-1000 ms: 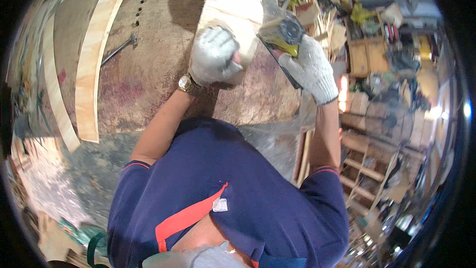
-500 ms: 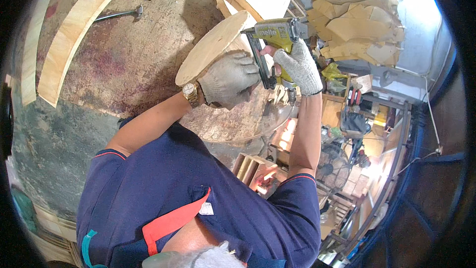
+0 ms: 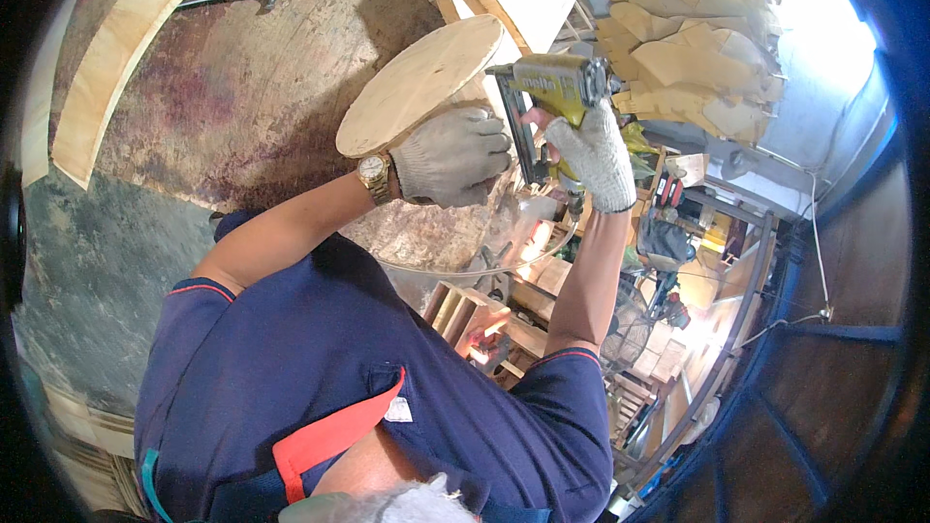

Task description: The person assembles a small wooden box by attaching thin wooden strips to a circular base using a pneumatic nail gun. They repeatedly position strips, fire nails, and rotate the piece to secure each side, then carry the finished box across the workshop.

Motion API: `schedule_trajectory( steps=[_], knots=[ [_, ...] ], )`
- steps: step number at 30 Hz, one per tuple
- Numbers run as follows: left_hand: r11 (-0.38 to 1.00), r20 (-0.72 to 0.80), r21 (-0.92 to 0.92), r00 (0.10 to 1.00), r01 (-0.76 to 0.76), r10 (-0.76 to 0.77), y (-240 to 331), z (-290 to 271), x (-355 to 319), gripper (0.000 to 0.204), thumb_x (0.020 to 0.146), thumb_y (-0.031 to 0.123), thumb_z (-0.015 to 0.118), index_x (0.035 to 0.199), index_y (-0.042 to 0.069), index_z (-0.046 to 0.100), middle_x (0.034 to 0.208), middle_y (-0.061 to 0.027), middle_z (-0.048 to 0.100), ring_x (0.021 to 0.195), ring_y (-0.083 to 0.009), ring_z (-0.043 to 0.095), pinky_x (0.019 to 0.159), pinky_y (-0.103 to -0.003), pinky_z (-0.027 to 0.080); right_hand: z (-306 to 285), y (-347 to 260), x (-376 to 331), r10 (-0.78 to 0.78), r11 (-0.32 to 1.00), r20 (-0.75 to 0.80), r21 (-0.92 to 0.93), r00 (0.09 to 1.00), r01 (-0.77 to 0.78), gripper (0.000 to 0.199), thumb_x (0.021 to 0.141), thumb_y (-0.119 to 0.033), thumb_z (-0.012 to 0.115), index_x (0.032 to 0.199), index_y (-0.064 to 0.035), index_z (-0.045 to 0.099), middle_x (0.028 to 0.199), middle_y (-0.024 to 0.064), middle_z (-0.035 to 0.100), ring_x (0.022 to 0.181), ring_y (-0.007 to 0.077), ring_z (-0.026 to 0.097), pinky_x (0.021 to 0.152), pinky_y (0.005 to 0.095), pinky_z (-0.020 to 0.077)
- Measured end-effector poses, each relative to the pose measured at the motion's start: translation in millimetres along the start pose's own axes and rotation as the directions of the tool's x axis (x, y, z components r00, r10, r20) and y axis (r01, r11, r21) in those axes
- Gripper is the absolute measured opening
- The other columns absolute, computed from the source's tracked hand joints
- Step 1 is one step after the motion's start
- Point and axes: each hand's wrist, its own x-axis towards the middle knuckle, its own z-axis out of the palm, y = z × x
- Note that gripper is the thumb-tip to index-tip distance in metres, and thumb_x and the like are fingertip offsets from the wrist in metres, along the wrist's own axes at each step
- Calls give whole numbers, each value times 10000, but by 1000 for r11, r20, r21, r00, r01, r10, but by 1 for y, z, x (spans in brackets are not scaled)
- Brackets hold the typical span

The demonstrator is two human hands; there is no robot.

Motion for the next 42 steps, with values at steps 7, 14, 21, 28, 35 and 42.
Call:
schedule_trajectory(
  steps=[7, 14, 21, 28, 35, 42],
  knots=[
    [1000, 70, 4, 998, 7, -7, -2, 6, -4, 226, 829, 297, 690, 799, 78, 641, 852, -84, 643, 898, -287, 651, 865, -448, 526, 14, 4, -14, 39, 991, -45, 130, 998, -33, 486, 908, 114, 528, 1385, 21, 539, 1199, 147, 715, 906, 119, 712, 570, 228, 512],
    [982, 74, -157, 993, 107, -96, 2, -12, -7, 290, 973, 411, 607, 927, 127, 642, 879, -108, 673, 812, -320, 693, 751, -487, 542, 47, 16, -62, -28, 957, -357, 261, 934, 129, 351, 937, 12, 613, 1285, 58, 608, 1064, 147, 742, 637, 125, 618, 520, 261, 467],
    [943, 50, -139, 953, 303, -299, 59, -24, -31, 326, 813, 361, 764, 924, 72, 662, 827, -135, 670, 775, -333, 714, 707, -475, 558, 123, 41, -122, 127, 802, -654, 510, 745, 311, 244, 1012, -154, 696, 1162, 23, 622, 1021, 125, 728, 568, 122, 572, 501, 270, 440],
    [891, 42, -39, 892, 452, -450, 107, -24, -88, 430, 773, 277, 821, 1061, 35, 612, 957, -174, 648, 941, -396, 679, 802, -469, 558, 171, 83, -151, 210, 706, -486, 676, 848, 212, 229, 1000, -151, 704, 1151, 7, 634, 1006, 110, 724, 572, 107, 576, 513, 263, 449],
    [790, -62, 84, 795, 607, -604, 160, -22, -134, 377, 823, 277, 785, 1078, 61, 611, 982, -182, 652, 956, -414, 674, 807, -483, 544, 191, 102, -163, 100, 672, -390, 705, 916, 226, 187, 1026, -192, 678, 1070, -11, 697, 697, 8, 597, 577, 89, 542, 524, 257, 407],
    [720, -154, 149, 735, 678, -661, 212, -50, -210, 376, 868, 307, 765, 1099, 51, 615, 997, -155, 671, 951, -395, 690, 816, -476, 559, 221, 95, -184, -43, 796, -417, 534, 908, 283, 242, 1028, -218, 687, 1143, -6, 664, 871, 51, 688, 574, 91, 543, 525, 257, 445]
  ],
)
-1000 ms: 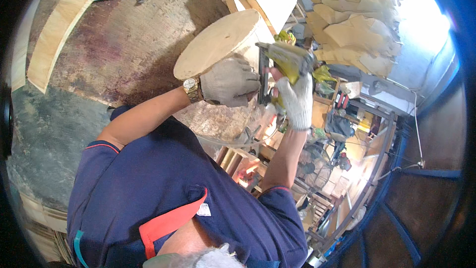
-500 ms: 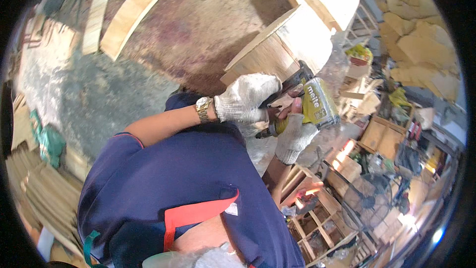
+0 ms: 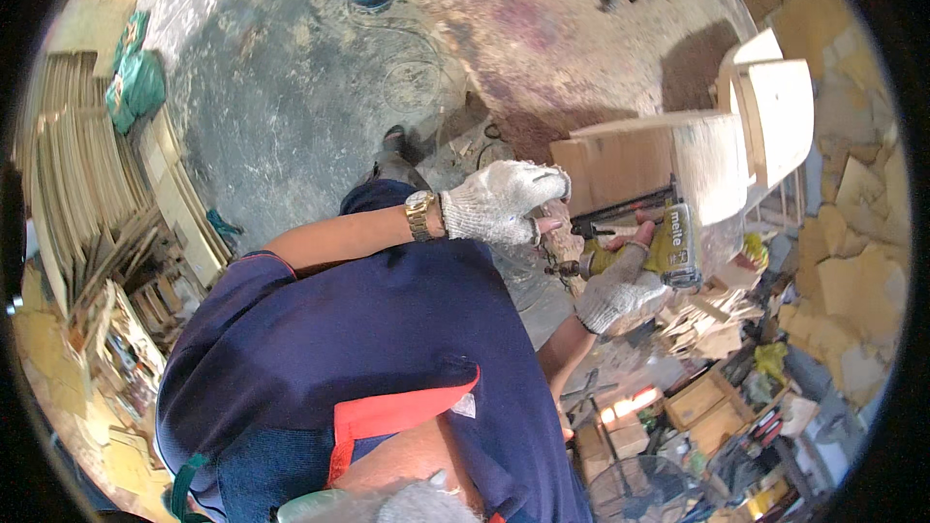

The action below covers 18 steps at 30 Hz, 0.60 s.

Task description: The person assembles a small wooden box by attaching thin wooden strips to a circular base using a pneumatic nail gun. They repeatedly position strips, fire nails, and rotate the piece to secure each side, then carry the finished box across the workshop.

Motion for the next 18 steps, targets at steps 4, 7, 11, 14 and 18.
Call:
schedule_trajectory(
  steps=[4, 7, 11, 14, 18],
  knots=[
    [1000, -95, 27, 995, -14, 17, -24, -46, -54, 396, 892, 356, 755, 1090, 43, 616, 1025, -154, 672, 949, -401, 688, 822, -471, 561, 40, 12, -24, -57, 994, -54, -100, 997, 52, 411, 1014, -223, 709, 1330, 4, 576, 1068, 115, 748, 550, 90, 550, 487, 253, 465],
    [997, -137, 67, 990, -35, 44, -53, -96, -100, 378, 903, 338, 748, 1093, 41, 612, 1012, -162, 682, 933, -400, 689, 810, -469, 562, 75, 9, -46, -80, 991, -82, -110, 993, 70, 415, 1015, -206, 703, 1344, 16, 584, 1038, 114, 753, 540, 85, 549, 468, 234, 447],
    [984, -153, -67, 973, 162, -171, -86, -180, -177, 285, 921, 292, 740, 1030, 59, 619, 937, -170, 700, 901, -394, 706, 746, -480, 552, 136, -3, -94, -106, 991, -101, -93, 989, 97, 355, 993, -124, 698, 1305, 14, 600, 995, 114, 752, 518, 80, 543, 445, 228, 438],
    [910, -76, -143, 913, 388, -401, -99, -237, -227, 284, 935, 282, 730, 1038, 38, 628, 928, -168, 708, 866, -379, 716, 738, -451, 553, 203, -11, -135, -104, 993, -48, 57, 993, 107, 320, 931, -76, 755, 1222, -1, 642, 946, 73, 735, 506, 79, 538, 451, 229, 442],
    [843, -59, -348, 888, 411, -457, -121, -272, -252, 306, 976, 223, 699, 1200, 27, 631, 932, -147, 706, 813, -262, 703, 757, -383, 553, 276, -40, -189, 128, 985, 154, -139, 980, -106, 234, 923, -109, 772, 1138, -31, 724, 959, 57, 752, 625, 84, 636, 535, 261, 518]
  ],
)
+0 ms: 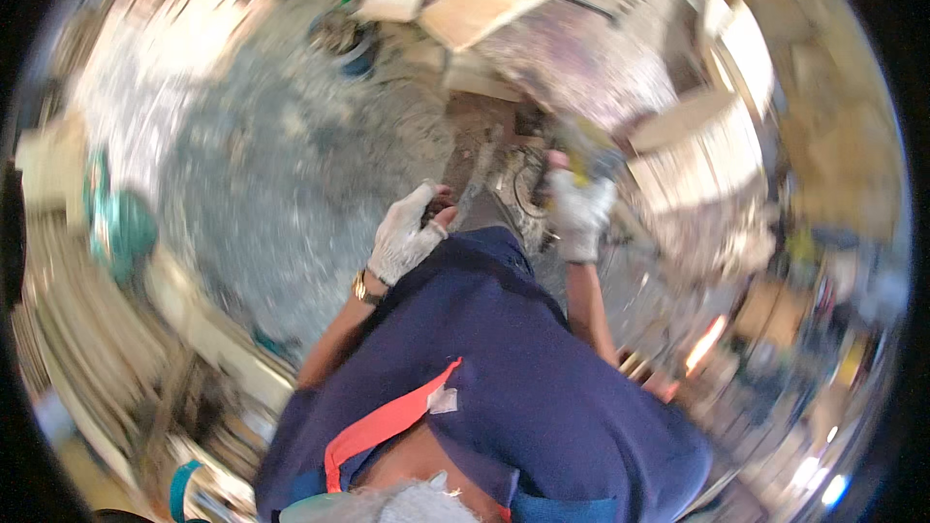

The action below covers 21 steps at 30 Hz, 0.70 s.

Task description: The person assembles a small wooden box by attaching thin wooden strips to a circular base using a pneumatic nail gun. They repeatedly position strips, fire nails, and rotate the piece to secure each side, then carry the finished box across the workshop.

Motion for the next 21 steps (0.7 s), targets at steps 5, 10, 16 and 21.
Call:
schedule_trajectory(
  steps=[5, 10, 16, 21],
  knots=[
    [981, 126, -160, 984, -107, 128, -38, 1, 38, 338, 928, 221, 726, 1172, 33, 587, 1001, -124, 650, 827, -248, 660, 749, -375, 547, 79, -37, -36, -123, 992, 211, 35, 970, 118, 489, 873, -150, 801, 1328, -58, 645, 1084, 112, 772, 959, 191, 732, 845, 354, 586],
    [974, -60, 156, 983, -163, 174, -77, -38, 72, 406, 882, 216, 719, 1171, -11, 544, 1132, -222, 664, 920, -331, 687, 784, -423, 544, 129, -65, -21, -465, 883, 360, 130, 808, 451, 762, 781, -171, 796, 1476, -125, 486, 1219, 176, 712, 1073, 378, 725, 922, 420, 581],
    [986, -207, -159, 974, 54, -87, -94, -99, 142, 438, 933, 287, 736, 1242, 13, 588, 1273, -192, 660, 1100, -345, 669, 905, -441, 547, 198, -87, 26, -516, 855, 361, 267, 777, 444, 710, 794, -163, 763, 1450, -98, 498, 1170, 195, 717, 1081, 415, 705, 915, 425, 569],
    [602, -75, -785, 942, 146, -326, -71, -130, 216, 345, 988, 372, 619, 1091, 43, 596, 1114, -170, 656, 1040, -380, 630, 835, -451, 519, 224, -113, 79, -641, 766, 255, 270, 724, 583, 825, 744, -123, 794, 1504, -106, 472, 1153, 205, 724, 1066, 394, 721, 926, 437, 566]
  ],
)
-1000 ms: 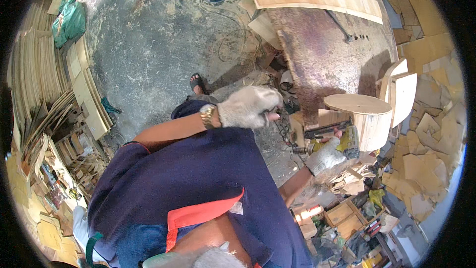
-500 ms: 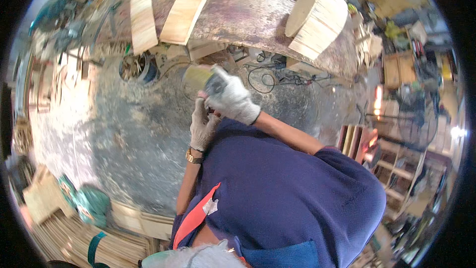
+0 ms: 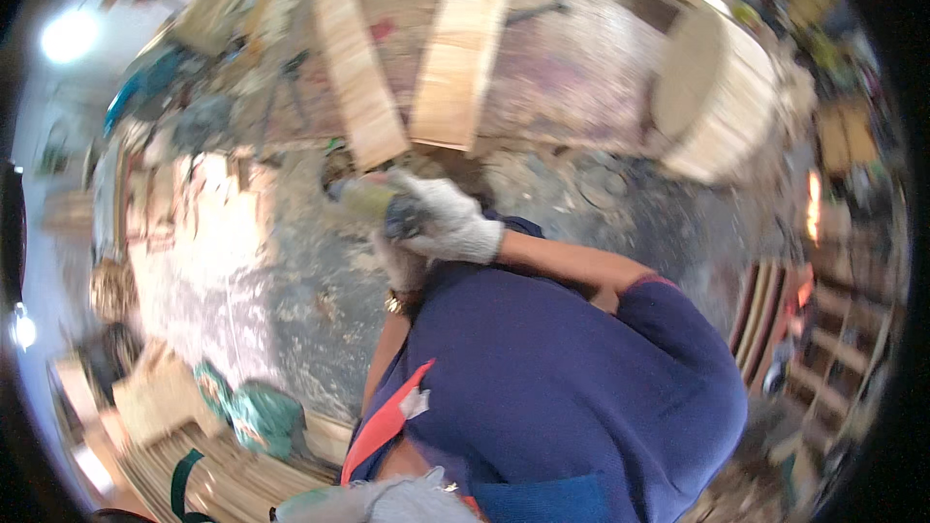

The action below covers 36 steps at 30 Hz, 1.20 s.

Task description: The person assembles a small wooden box by attaching thin wooden strips to a circular base using a pneumatic nail gun. They repeatedly position strips, fire nails, and rotate the piece to secure each side, then carry the finished box across the workshop.

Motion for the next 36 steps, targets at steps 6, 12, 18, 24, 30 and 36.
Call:
schedule_trajectory(
  steps=[6, 12, 18, 24, 30, 36],
  knots=[
    [169, 397, 901, 916, -400, 50, 62, 19, 50, 437, 999, 444, 582, 893, 23, 622, 760, -226, 650, 755, -458, 647, 698, -517, 498, 13, 67, 86, 568, 810, -80, -120, 819, -574, 657, 819, -169, 791, 1413, -80, 524, 1026, 213, 740, 977, 414, 729, 835, 472, 583],
    [100, 339, 933, 938, -346, 78, 84, -4, 95, 438, 1008, 476, 624, 1023, 43, 686, 878, -217, 709, 869, -426, 694, 738, -490, 521, -4, 152, 89, 571, 620, -323, -432, 755, -654, 549, 854, -241, 752, 1331, -67, 543, 1003, 276, 730, 990, 475, 693, 832, 538, 560],
    [657, 296, 751, 923, -64, -248, 109, -22, 192, 316, 1095, 298, 582, 1013, -6, 613, 1016, -82, 705, 843, -134, 649, 722, -305, 535, -38, 188, -78, 674, 125, -691, -244, 263, -962, 448, 830, -248, 721, 1214, -44, 618, 1124, 267, 723, 1050, 457, 688, 896, 540, 546],
    [541, 295, 841, 825, 15, -481, 135, -18, 251, 437, 1121, 362, 520, 1257, -45, 599, 1137, -128, 696, 922, -132, 669, 789, -247, 543, -77, 164, -320, 579, 26, -311, 931, -754, -365, 267, 943, -240, 629, 883, 7, 709, 769, 128, 686, 652, 295, 643, 628, 500, 524],
    [460, 379, 887, 641, -45, -668, 117, 14, 262, 576, 1111, 476, 483, 1383, -27, 550, 1208, -143, 691, 963, -168, 691, 830, -289, 557, -164, 121, -345, 254, 693, -643, 642, -722, -328, 179, 919, -213, 738, 999, -54, 721, 804, 65, 686, 615, 172, 629, 546, 402, 485],
    [550, 634, 769, 499, -325, -591, 55, 92, 220, 458, 1090, 388, 573, 1279, -22, 653, 1044, -94, 742, 920, -152, 687, 839, -302, 542, -207, 59, -276, -249, -13, -966, -64, 65, -998, 577, 868, -271, 778, 1333, 26, 611, 1059, 224, 766, 984, 382, 752, 820, 432, 579]
  ],
)
